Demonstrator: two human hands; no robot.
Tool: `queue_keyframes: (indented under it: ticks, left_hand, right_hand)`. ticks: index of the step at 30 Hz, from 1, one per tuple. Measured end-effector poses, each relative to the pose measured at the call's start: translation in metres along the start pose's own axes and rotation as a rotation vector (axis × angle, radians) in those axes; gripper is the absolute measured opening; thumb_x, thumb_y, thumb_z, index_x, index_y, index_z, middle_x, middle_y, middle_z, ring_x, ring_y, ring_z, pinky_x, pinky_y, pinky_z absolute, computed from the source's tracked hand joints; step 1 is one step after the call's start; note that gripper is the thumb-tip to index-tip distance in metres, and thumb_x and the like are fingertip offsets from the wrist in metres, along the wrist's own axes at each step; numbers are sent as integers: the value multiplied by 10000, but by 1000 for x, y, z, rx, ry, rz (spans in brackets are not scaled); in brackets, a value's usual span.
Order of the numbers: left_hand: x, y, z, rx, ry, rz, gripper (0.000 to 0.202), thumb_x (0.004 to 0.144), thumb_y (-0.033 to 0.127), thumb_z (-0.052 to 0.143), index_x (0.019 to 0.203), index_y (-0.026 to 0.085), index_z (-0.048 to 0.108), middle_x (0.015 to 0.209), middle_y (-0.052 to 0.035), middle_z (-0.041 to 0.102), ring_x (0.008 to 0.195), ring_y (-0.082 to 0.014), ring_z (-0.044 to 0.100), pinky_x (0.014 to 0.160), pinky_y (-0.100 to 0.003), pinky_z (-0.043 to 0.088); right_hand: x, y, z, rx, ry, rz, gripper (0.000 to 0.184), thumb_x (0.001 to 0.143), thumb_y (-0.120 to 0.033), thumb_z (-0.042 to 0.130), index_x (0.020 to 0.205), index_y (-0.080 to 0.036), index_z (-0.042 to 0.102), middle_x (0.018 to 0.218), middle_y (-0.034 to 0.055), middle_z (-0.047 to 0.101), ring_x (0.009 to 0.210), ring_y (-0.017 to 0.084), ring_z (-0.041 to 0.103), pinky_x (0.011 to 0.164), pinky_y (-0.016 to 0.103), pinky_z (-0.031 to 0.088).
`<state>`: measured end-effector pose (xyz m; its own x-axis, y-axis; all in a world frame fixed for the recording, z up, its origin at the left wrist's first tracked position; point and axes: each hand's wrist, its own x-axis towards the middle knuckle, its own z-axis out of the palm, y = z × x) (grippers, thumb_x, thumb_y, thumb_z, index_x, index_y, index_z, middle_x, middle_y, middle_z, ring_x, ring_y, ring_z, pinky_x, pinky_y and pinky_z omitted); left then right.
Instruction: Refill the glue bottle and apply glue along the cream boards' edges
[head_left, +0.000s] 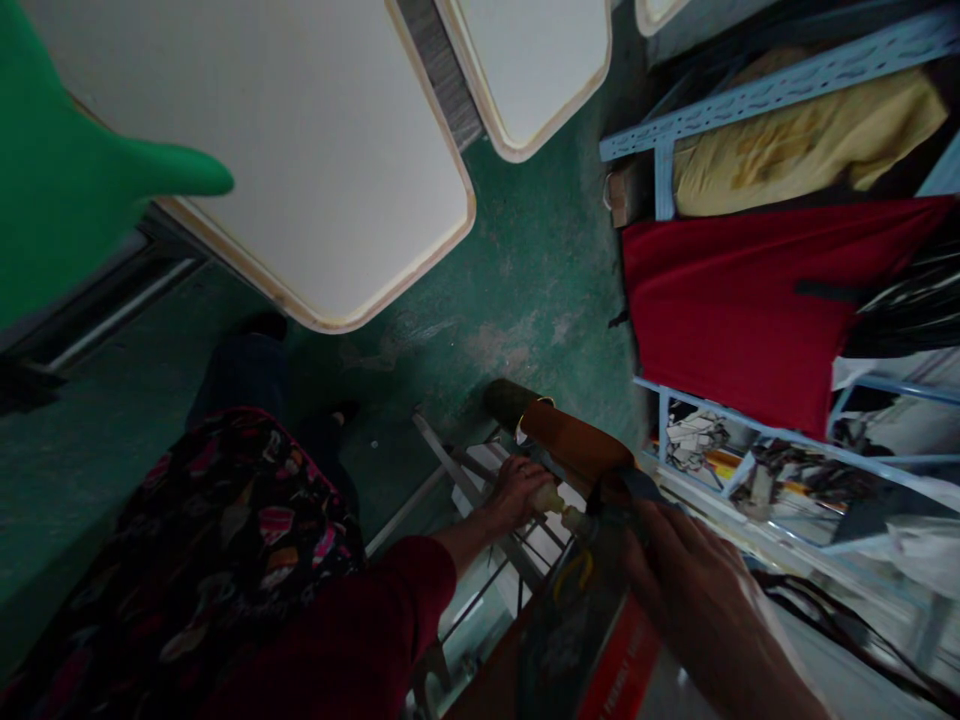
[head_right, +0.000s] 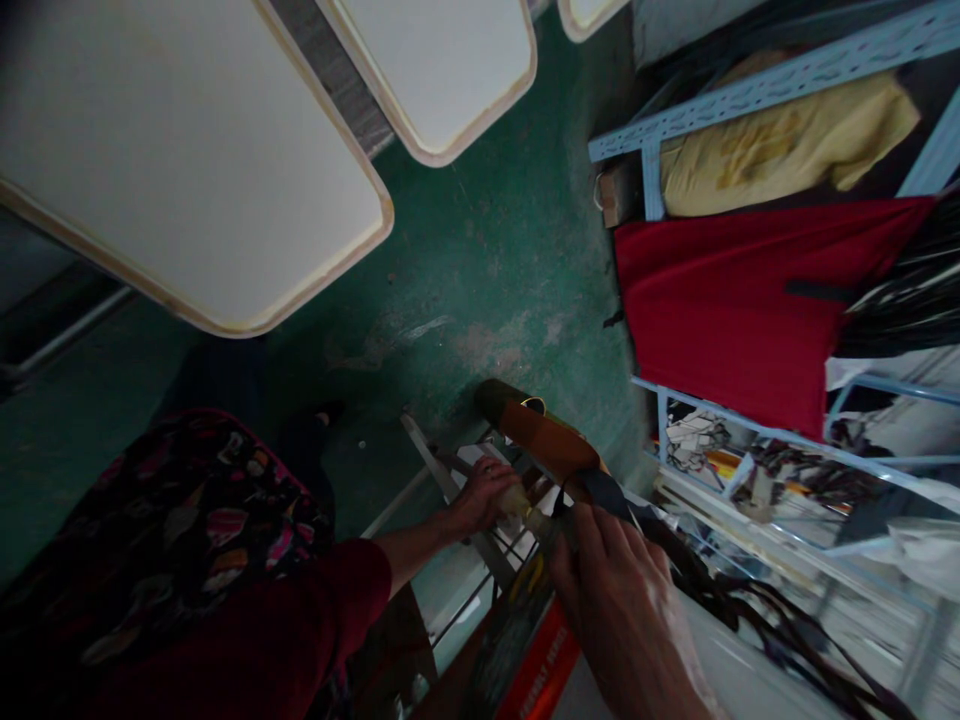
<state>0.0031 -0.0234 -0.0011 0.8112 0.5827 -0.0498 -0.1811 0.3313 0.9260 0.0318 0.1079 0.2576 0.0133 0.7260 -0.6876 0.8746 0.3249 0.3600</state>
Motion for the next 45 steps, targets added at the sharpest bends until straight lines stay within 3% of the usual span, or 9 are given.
queue_keyframes:
  ticks: [4, 9, 15, 22, 27, 32, 45]
  left_hand:
    - [0, -1, -2, -23, 18, 12, 579, 631, 360, 617, 1186, 197, 598, 1179, -82, 587, 1116, -279, 410, 996, -431, 289]
    - [1, -4, 0, -25, 49, 22, 559, 616, 301, 596, 1161, 180, 609, 1175, -87, 594, 1125, -283, 410, 999, -435, 284]
    - [2, -4, 0, -21, 46, 28, 550, 620, 304, 593, 1154, 177, 611, 1174, -91, 595, 1117, -289, 426, 994, -443, 294]
    - [2, -2, -1, -6, 31, 9, 597, 583, 256, 606, 1175, 182, 601, 1191, -77, 590, 1123, -276, 418, 1013, -412, 278]
    - [3, -2, 1, -6, -7, 0, 566, 611, 302, 602, 1167, 197, 601, 1204, -91, 583, 1149, -290, 409, 1010, -436, 271]
    - [3, 2, -2, -15, 5, 19, 593, 595, 247, 608, 1185, 195, 591, 1203, -79, 580, 1148, -274, 409, 1019, -405, 275]
    - [0, 10, -10, -61, 7, 20, 575, 619, 261, 585, 1191, 200, 589, 1203, -82, 583, 1149, -278, 421, 1011, -424, 283]
  right_hand:
    - [-2, 0, -3, 19, -44, 20, 237, 903, -303, 413, 1083, -169, 489, 960, 99, 628, 814, 222, 616, 617, 322, 477]
    - [-3, 1, -2, 22, -39, 38, 216, 895, -289, 419, 1059, -186, 515, 949, 96, 631, 814, 220, 615, 627, 317, 472]
    - [-6, 4, 0, -40, -61, -46, 238, 923, -283, 390, 1082, -156, 513, 989, 102, 630, 834, 224, 609, 635, 323, 482]
    - [-2, 1, -4, -47, 42, -16, 314, 943, -340, 331, 1071, -113, 507, 941, 110, 622, 802, 221, 616, 615, 320, 495]
    - [0, 0, -8, -16, 28, 4, 275, 938, -317, 355, 1082, -133, 500, 912, 84, 626, 778, 203, 621, 612, 304, 497]
    - [0, 0, -12, -13, 86, -3, 297, 939, -341, 336, 1067, -132, 503, 917, 108, 626, 767, 213, 623, 576, 304, 492]
    - [1, -1, -10, -1, 22, 4, 272, 934, -316, 349, 1073, -137, 499, 905, 91, 626, 778, 216, 623, 608, 320, 498]
